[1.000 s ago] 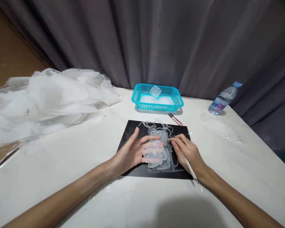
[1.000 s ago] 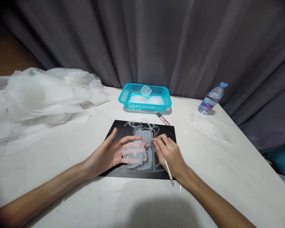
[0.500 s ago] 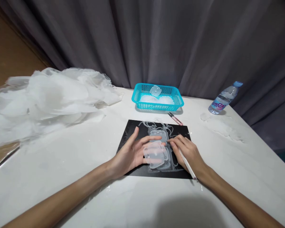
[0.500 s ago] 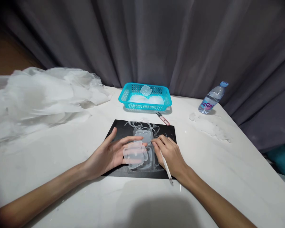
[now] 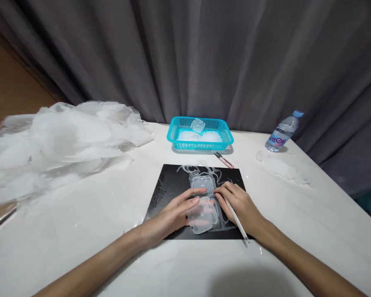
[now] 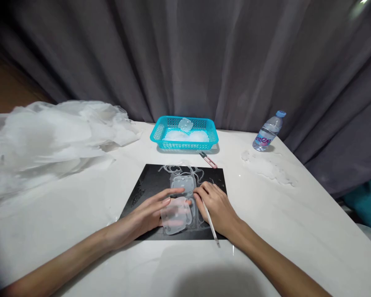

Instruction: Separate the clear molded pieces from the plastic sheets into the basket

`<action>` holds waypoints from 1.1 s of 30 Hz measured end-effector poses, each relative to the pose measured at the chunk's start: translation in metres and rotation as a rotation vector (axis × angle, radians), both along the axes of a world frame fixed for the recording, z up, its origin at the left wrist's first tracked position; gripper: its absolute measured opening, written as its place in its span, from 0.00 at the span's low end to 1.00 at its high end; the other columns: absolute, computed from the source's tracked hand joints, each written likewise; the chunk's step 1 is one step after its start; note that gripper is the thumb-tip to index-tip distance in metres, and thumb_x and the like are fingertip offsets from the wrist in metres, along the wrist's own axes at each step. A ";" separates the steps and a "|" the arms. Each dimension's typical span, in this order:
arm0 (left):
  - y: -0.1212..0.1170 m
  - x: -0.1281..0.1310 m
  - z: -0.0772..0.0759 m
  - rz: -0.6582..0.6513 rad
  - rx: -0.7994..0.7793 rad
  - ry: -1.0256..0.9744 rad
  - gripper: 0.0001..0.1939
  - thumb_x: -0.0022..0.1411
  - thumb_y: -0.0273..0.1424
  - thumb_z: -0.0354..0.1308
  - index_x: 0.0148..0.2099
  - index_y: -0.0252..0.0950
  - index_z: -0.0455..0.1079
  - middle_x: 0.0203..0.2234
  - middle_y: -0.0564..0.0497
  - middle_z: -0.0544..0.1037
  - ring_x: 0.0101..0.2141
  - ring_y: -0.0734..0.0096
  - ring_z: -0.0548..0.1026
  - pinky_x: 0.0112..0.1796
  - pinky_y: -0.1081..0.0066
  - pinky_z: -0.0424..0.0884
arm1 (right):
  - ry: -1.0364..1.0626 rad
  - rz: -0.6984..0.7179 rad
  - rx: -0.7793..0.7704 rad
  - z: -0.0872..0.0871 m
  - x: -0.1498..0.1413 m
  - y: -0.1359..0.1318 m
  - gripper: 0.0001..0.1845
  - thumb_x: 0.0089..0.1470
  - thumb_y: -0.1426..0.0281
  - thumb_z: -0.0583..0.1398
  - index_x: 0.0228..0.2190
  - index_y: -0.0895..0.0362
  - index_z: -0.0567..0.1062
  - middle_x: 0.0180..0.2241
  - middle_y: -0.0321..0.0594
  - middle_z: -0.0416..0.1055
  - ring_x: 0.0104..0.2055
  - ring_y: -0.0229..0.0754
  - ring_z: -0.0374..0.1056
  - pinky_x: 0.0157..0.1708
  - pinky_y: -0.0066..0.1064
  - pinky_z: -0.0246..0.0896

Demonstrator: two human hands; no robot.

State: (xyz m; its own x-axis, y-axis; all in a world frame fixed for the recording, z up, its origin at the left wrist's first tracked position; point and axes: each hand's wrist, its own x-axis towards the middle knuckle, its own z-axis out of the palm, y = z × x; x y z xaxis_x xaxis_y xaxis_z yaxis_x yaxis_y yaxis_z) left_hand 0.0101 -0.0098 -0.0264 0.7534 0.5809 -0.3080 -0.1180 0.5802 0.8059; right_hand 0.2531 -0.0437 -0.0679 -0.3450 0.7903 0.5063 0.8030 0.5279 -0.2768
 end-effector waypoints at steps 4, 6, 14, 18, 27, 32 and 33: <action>0.009 -0.010 -0.001 0.059 0.032 0.020 0.25 0.70 0.42 0.63 0.65 0.41 0.69 0.61 0.37 0.76 0.61 0.47 0.74 0.60 0.49 0.69 | -0.016 -0.011 -0.010 -0.003 0.000 0.001 0.10 0.71 0.73 0.53 0.44 0.56 0.75 0.38 0.44 0.74 0.40 0.46 0.72 0.42 0.40 0.71; 0.025 -0.016 0.004 0.144 0.113 0.051 0.25 0.70 0.43 0.63 0.64 0.39 0.69 0.60 0.36 0.76 0.61 0.46 0.74 0.59 0.49 0.70 | -0.009 -0.010 -0.007 -0.004 -0.001 0.001 0.09 0.71 0.73 0.54 0.45 0.56 0.75 0.39 0.44 0.74 0.40 0.46 0.72 0.42 0.40 0.71; 0.168 0.002 0.068 0.348 1.101 0.446 0.45 0.64 0.46 0.67 0.74 0.36 0.53 0.71 0.35 0.61 0.72 0.45 0.55 0.70 0.51 0.51 | -0.012 -0.005 0.020 -0.004 -0.003 0.002 0.09 0.70 0.74 0.54 0.44 0.56 0.74 0.38 0.43 0.74 0.39 0.46 0.73 0.42 0.40 0.71; 0.185 0.021 0.065 0.246 1.304 0.533 0.46 0.65 0.43 0.65 0.74 0.26 0.50 0.74 0.30 0.52 0.73 0.43 0.50 0.71 0.54 0.43 | -0.012 -0.002 0.015 -0.006 -0.003 0.003 0.09 0.71 0.74 0.54 0.44 0.56 0.74 0.38 0.43 0.74 0.39 0.46 0.72 0.42 0.40 0.70; 0.046 -0.019 0.004 -0.106 1.366 0.660 0.28 0.71 0.48 0.60 0.66 0.43 0.64 0.61 0.43 0.73 0.61 0.51 0.71 0.61 0.55 0.68 | 0.059 0.065 0.015 0.004 0.004 0.001 0.13 0.73 0.72 0.54 0.53 0.55 0.75 0.42 0.42 0.79 0.41 0.44 0.76 0.45 0.39 0.67; 0.030 -0.012 -0.009 -0.164 1.484 0.691 0.33 0.71 0.50 0.58 0.71 0.42 0.60 0.66 0.43 0.70 0.65 0.49 0.68 0.65 0.52 0.63 | 0.316 0.061 -0.165 0.008 0.007 -0.001 0.11 0.69 0.67 0.60 0.52 0.52 0.75 0.42 0.40 0.80 0.40 0.43 0.77 0.52 0.38 0.70; 0.031 -0.010 -0.010 -0.168 1.507 0.705 0.33 0.71 0.50 0.58 0.71 0.43 0.61 0.67 0.44 0.70 0.66 0.49 0.67 0.65 0.52 0.63 | 0.362 0.067 -0.203 0.008 0.007 -0.001 0.08 0.68 0.66 0.61 0.48 0.52 0.76 0.40 0.38 0.80 0.39 0.42 0.77 0.49 0.36 0.71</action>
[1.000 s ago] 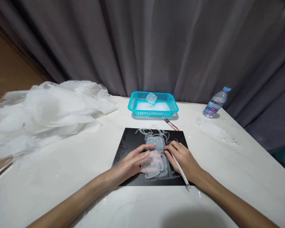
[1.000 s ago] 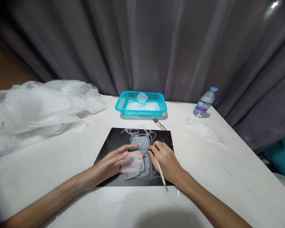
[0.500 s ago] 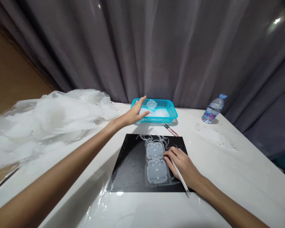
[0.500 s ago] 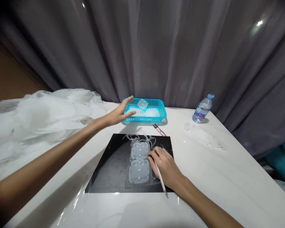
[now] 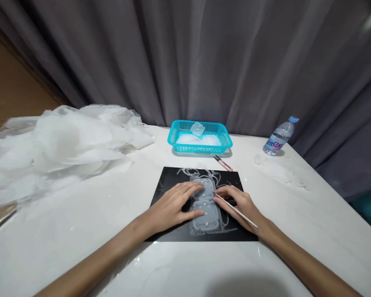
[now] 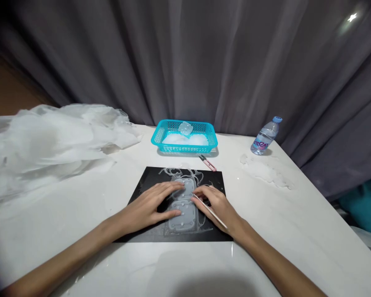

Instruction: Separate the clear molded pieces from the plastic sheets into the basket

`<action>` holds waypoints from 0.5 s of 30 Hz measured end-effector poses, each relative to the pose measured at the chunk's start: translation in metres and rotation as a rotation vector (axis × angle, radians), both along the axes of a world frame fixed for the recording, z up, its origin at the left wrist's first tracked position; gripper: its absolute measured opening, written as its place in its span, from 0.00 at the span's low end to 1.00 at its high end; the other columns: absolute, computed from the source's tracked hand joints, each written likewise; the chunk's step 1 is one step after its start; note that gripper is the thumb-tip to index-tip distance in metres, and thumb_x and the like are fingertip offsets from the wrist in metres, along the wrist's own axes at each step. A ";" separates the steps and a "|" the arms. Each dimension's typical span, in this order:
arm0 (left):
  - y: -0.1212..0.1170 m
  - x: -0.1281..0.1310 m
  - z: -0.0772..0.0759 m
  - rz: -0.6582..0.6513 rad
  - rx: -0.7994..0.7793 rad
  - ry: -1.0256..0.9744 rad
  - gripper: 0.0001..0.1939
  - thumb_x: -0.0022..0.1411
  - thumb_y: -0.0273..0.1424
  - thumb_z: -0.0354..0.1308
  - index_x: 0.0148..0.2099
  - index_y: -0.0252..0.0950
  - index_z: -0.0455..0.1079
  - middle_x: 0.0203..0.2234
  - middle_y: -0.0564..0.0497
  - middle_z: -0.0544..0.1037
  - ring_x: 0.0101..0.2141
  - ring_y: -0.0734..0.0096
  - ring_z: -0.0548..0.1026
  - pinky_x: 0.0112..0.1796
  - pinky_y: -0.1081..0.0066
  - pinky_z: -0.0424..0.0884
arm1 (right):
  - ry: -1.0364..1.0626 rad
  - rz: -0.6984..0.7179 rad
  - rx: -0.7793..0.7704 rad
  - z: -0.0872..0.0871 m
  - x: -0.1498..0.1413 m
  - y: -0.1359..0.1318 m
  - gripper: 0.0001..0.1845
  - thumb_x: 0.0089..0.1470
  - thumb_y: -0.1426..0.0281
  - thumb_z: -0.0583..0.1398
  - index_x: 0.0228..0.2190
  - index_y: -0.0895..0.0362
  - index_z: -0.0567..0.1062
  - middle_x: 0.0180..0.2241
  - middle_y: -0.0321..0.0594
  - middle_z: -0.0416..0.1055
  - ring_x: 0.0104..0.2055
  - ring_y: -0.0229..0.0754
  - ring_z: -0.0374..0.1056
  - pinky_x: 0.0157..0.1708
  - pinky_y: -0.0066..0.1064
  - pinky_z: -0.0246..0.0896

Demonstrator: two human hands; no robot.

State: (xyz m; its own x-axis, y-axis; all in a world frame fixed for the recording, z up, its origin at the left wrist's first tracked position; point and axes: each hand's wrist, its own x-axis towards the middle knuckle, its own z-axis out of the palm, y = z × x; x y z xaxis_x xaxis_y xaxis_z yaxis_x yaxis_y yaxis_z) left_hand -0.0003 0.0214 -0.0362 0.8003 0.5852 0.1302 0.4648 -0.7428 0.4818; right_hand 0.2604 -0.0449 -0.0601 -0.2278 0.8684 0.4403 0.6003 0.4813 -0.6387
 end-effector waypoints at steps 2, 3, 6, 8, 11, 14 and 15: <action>0.002 0.002 -0.001 0.004 0.037 0.034 0.32 0.72 0.50 0.57 0.71 0.43 0.63 0.69 0.44 0.68 0.66 0.49 0.67 0.65 0.51 0.63 | 0.063 0.065 -0.068 0.002 0.001 0.002 0.06 0.67 0.65 0.63 0.44 0.52 0.78 0.38 0.37 0.79 0.39 0.42 0.76 0.46 0.34 0.71; 0.003 0.003 -0.001 0.005 0.049 0.050 0.31 0.72 0.50 0.57 0.70 0.43 0.64 0.70 0.45 0.66 0.67 0.49 0.66 0.66 0.50 0.62 | 0.082 0.110 -0.102 0.004 0.002 0.004 0.05 0.67 0.66 0.63 0.43 0.52 0.78 0.39 0.38 0.79 0.41 0.42 0.76 0.46 0.33 0.70; 0.003 0.003 -0.001 0.008 0.054 0.080 0.31 0.71 0.51 0.58 0.69 0.42 0.66 0.70 0.45 0.66 0.67 0.49 0.66 0.66 0.49 0.62 | 0.105 0.231 -0.195 0.013 0.005 0.011 0.05 0.67 0.67 0.63 0.41 0.52 0.79 0.43 0.39 0.78 0.46 0.42 0.75 0.49 0.34 0.69; 0.003 0.004 -0.002 0.015 0.037 0.083 0.33 0.69 0.53 0.59 0.68 0.42 0.68 0.70 0.45 0.66 0.67 0.47 0.67 0.66 0.48 0.62 | 0.101 0.282 -0.238 0.018 0.007 0.015 0.05 0.67 0.66 0.63 0.40 0.53 0.80 0.43 0.39 0.77 0.47 0.43 0.74 0.50 0.35 0.69; 0.004 0.005 -0.003 0.031 0.015 0.073 0.33 0.68 0.54 0.60 0.68 0.44 0.68 0.69 0.46 0.67 0.67 0.45 0.67 0.66 0.45 0.61 | 0.094 0.315 -0.247 0.020 0.008 0.020 0.05 0.67 0.66 0.63 0.40 0.53 0.80 0.42 0.39 0.78 0.46 0.43 0.75 0.50 0.36 0.69; 0.004 0.006 -0.003 0.038 0.015 0.068 0.34 0.67 0.55 0.60 0.69 0.44 0.68 0.69 0.47 0.67 0.67 0.44 0.66 0.66 0.44 0.60 | 0.087 0.327 -0.238 0.019 0.008 0.021 0.06 0.67 0.66 0.63 0.41 0.53 0.80 0.43 0.39 0.79 0.47 0.43 0.76 0.51 0.36 0.69; 0.005 0.007 -0.003 0.037 0.016 0.070 0.35 0.67 0.55 0.60 0.69 0.44 0.68 0.69 0.46 0.67 0.67 0.44 0.66 0.66 0.45 0.60 | 0.083 0.335 -0.238 0.018 0.008 0.021 0.06 0.67 0.67 0.63 0.41 0.53 0.80 0.43 0.39 0.79 0.47 0.43 0.76 0.51 0.35 0.69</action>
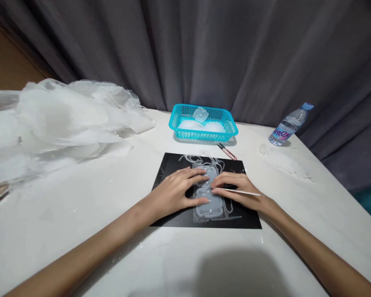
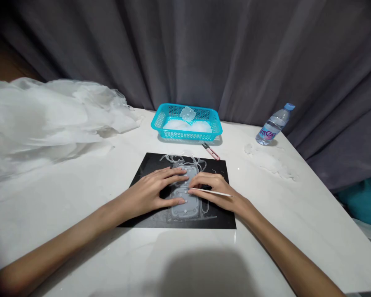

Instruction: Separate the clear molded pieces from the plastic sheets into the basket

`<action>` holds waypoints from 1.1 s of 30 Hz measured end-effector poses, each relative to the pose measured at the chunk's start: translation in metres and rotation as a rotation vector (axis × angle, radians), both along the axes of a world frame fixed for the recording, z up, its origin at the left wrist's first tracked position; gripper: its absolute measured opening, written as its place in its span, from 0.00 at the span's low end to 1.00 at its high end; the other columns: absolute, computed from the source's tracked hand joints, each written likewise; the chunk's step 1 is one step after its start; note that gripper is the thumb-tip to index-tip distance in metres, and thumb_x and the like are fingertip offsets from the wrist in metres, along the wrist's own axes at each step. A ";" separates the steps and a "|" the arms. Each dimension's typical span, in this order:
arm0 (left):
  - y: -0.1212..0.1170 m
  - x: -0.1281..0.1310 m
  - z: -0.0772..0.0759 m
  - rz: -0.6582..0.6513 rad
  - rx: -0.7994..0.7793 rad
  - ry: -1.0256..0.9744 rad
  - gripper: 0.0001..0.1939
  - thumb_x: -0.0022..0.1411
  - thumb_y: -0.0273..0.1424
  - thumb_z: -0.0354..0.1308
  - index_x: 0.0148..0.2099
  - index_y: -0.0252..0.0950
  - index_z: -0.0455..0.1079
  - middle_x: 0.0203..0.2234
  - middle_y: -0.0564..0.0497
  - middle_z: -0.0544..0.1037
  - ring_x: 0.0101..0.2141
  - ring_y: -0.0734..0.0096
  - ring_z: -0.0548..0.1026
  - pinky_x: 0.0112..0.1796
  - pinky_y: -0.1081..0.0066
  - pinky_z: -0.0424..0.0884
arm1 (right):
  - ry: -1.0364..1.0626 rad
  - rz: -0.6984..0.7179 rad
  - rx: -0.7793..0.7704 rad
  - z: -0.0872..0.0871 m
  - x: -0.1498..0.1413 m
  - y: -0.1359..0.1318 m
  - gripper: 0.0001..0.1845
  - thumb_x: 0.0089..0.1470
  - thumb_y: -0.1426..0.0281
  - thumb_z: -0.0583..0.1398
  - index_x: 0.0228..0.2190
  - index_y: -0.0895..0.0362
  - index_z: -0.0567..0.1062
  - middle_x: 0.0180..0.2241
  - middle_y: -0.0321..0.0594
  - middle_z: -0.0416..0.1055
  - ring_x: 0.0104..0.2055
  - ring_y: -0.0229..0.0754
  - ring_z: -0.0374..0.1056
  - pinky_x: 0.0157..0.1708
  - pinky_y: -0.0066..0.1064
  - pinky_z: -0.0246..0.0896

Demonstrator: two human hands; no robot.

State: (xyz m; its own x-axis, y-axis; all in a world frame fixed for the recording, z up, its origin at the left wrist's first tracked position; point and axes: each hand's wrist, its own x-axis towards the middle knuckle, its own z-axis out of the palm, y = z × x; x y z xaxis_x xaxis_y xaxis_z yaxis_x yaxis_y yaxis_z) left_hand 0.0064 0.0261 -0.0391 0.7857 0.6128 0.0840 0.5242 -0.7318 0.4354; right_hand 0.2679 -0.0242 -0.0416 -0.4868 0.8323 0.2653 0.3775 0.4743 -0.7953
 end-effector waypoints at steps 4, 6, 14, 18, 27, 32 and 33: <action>0.000 0.002 0.002 -0.004 0.007 0.009 0.34 0.67 0.55 0.60 0.68 0.43 0.69 0.69 0.46 0.68 0.67 0.45 0.67 0.67 0.47 0.61 | -0.018 0.022 0.030 -0.002 0.000 0.000 0.06 0.68 0.67 0.62 0.42 0.52 0.80 0.44 0.39 0.80 0.49 0.44 0.75 0.53 0.36 0.69; -0.001 0.002 0.002 -0.007 0.007 0.008 0.34 0.68 0.55 0.60 0.68 0.43 0.69 0.69 0.46 0.68 0.67 0.45 0.67 0.67 0.47 0.61 | -0.026 0.022 0.053 -0.004 0.000 0.000 0.06 0.69 0.66 0.61 0.43 0.52 0.80 0.44 0.40 0.79 0.49 0.44 0.75 0.53 0.37 0.70; -0.003 0.001 0.002 -0.010 0.032 0.011 0.35 0.68 0.56 0.58 0.68 0.42 0.68 0.69 0.46 0.68 0.67 0.47 0.67 0.67 0.48 0.61 | -0.099 0.055 0.156 -0.005 -0.003 0.001 0.07 0.70 0.67 0.59 0.46 0.53 0.78 0.45 0.42 0.79 0.50 0.45 0.75 0.54 0.38 0.70; -0.002 0.001 0.002 -0.013 0.028 0.007 0.35 0.68 0.56 0.58 0.68 0.41 0.69 0.69 0.46 0.68 0.67 0.47 0.67 0.67 0.48 0.61 | -0.128 0.061 0.199 -0.004 -0.005 0.000 0.08 0.71 0.67 0.57 0.46 0.54 0.76 0.45 0.43 0.78 0.51 0.45 0.74 0.54 0.38 0.70; 0.000 0.001 0.000 -0.016 0.031 0.000 0.33 0.68 0.55 0.59 0.67 0.42 0.70 0.68 0.46 0.69 0.66 0.46 0.68 0.67 0.48 0.61 | -0.379 0.086 0.360 -0.003 -0.002 -0.003 0.12 0.73 0.70 0.52 0.47 0.55 0.74 0.45 0.47 0.78 0.48 0.48 0.75 0.52 0.44 0.71; -0.002 0.000 -0.002 -0.016 0.035 -0.009 0.33 0.68 0.55 0.59 0.68 0.42 0.69 0.69 0.46 0.67 0.67 0.46 0.67 0.67 0.48 0.60 | -0.439 0.066 0.459 -0.010 0.003 -0.004 0.12 0.73 0.70 0.53 0.48 0.56 0.76 0.45 0.48 0.79 0.47 0.48 0.76 0.51 0.42 0.72; -0.003 0.001 -0.002 -0.016 0.033 -0.008 0.33 0.69 0.55 0.59 0.68 0.42 0.68 0.70 0.46 0.67 0.67 0.46 0.66 0.67 0.48 0.60 | -0.447 0.057 0.493 -0.012 0.003 -0.003 0.11 0.72 0.70 0.54 0.47 0.57 0.76 0.44 0.48 0.80 0.46 0.48 0.76 0.50 0.41 0.72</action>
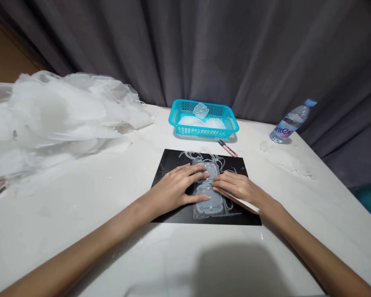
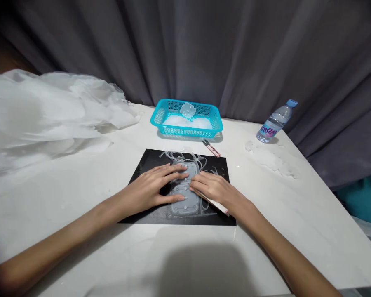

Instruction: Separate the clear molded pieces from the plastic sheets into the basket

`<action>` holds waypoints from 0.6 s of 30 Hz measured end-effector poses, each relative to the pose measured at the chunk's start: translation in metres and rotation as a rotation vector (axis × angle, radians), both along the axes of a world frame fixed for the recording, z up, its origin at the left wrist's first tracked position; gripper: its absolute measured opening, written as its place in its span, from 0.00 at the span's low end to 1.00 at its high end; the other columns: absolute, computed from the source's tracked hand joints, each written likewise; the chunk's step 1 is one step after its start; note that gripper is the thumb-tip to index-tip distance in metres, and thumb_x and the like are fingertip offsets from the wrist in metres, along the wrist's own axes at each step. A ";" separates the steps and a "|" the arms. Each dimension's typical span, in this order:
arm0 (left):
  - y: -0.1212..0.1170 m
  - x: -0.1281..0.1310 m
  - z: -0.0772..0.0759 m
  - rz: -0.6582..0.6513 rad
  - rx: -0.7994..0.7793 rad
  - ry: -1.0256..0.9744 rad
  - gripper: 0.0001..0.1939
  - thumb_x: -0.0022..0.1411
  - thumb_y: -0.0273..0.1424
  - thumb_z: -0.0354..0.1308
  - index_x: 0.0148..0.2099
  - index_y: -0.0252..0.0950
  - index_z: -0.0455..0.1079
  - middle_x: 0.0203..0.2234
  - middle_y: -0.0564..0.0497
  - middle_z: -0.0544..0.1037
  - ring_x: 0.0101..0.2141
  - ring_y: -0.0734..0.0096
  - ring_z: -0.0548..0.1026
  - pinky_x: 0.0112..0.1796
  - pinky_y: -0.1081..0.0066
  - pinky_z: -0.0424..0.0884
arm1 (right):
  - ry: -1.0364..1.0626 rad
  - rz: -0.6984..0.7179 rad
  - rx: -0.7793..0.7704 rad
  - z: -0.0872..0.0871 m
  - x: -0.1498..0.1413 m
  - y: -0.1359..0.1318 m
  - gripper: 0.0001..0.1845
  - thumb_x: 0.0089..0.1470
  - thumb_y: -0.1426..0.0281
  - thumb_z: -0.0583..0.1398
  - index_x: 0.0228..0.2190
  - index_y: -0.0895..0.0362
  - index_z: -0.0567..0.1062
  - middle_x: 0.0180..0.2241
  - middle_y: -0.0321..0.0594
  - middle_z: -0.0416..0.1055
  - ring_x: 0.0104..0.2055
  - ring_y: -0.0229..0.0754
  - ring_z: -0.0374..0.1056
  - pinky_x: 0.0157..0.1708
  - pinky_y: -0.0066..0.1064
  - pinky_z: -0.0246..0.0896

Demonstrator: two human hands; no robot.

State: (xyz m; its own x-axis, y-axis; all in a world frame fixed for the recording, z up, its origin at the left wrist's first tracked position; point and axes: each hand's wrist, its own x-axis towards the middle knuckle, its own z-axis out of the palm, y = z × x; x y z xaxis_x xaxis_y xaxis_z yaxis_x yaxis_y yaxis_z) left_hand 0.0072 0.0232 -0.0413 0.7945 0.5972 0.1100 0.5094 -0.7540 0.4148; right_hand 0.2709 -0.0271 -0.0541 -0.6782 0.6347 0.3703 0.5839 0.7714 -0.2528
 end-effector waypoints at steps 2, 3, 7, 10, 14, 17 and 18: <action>-0.001 0.001 0.000 0.001 -0.006 0.003 0.33 0.69 0.55 0.58 0.68 0.43 0.68 0.70 0.46 0.66 0.68 0.46 0.66 0.68 0.48 0.59 | -0.007 -0.006 0.071 -0.003 -0.002 0.002 0.11 0.72 0.69 0.55 0.45 0.57 0.77 0.42 0.47 0.80 0.43 0.47 0.76 0.46 0.38 0.72; -0.001 0.001 0.000 0.001 -0.008 0.005 0.33 0.69 0.55 0.57 0.68 0.43 0.68 0.70 0.46 0.66 0.68 0.46 0.66 0.68 0.48 0.58 | -0.008 -0.010 0.098 -0.004 -0.004 0.004 0.11 0.72 0.69 0.56 0.44 0.57 0.78 0.40 0.47 0.80 0.41 0.46 0.76 0.44 0.37 0.72; 0.000 0.000 -0.002 0.007 -0.007 0.030 0.34 0.70 0.55 0.57 0.69 0.42 0.66 0.70 0.46 0.65 0.68 0.47 0.64 0.68 0.47 0.57 | -0.021 -0.042 0.109 -0.002 -0.010 0.008 0.11 0.72 0.67 0.56 0.44 0.56 0.78 0.39 0.45 0.79 0.41 0.45 0.76 0.41 0.35 0.73; 0.001 0.000 -0.003 0.006 -0.020 0.019 0.34 0.70 0.55 0.57 0.69 0.42 0.65 0.71 0.45 0.65 0.69 0.47 0.63 0.68 0.47 0.55 | -0.035 -0.083 0.110 0.000 -0.011 0.008 0.12 0.72 0.65 0.56 0.48 0.55 0.78 0.42 0.46 0.79 0.44 0.46 0.76 0.43 0.35 0.74; 0.001 -0.001 -0.001 -0.009 -0.107 -0.062 0.37 0.70 0.55 0.57 0.73 0.43 0.58 0.70 0.43 0.65 0.70 0.48 0.61 0.67 0.51 0.58 | -0.062 -0.093 0.115 -0.001 -0.016 0.004 0.13 0.73 0.66 0.54 0.48 0.55 0.77 0.42 0.46 0.78 0.44 0.46 0.76 0.42 0.36 0.74; 0.003 -0.002 -0.001 -0.026 -0.152 -0.081 0.41 0.70 0.54 0.56 0.76 0.44 0.49 0.73 0.41 0.57 0.73 0.48 0.53 0.69 0.51 0.56 | 0.019 -0.100 0.075 -0.002 -0.018 0.005 0.13 0.73 0.68 0.52 0.48 0.56 0.76 0.43 0.48 0.77 0.45 0.47 0.76 0.45 0.38 0.74; 0.004 -0.002 -0.002 -0.032 -0.159 -0.075 0.43 0.70 0.54 0.56 0.77 0.43 0.47 0.75 0.41 0.54 0.73 0.48 0.51 0.69 0.51 0.54 | 0.076 -0.131 0.062 -0.002 -0.016 0.007 0.13 0.73 0.69 0.52 0.48 0.56 0.75 0.44 0.48 0.77 0.46 0.47 0.75 0.46 0.39 0.73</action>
State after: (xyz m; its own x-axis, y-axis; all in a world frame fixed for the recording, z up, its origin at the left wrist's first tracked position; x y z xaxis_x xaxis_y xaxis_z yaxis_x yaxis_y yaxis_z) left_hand 0.0055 0.0267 -0.0431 0.8064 0.5865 0.0759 0.4495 -0.6912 0.5658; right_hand 0.2554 -0.0196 -0.0563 -0.5595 0.6903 0.4587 0.6617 0.7053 -0.2543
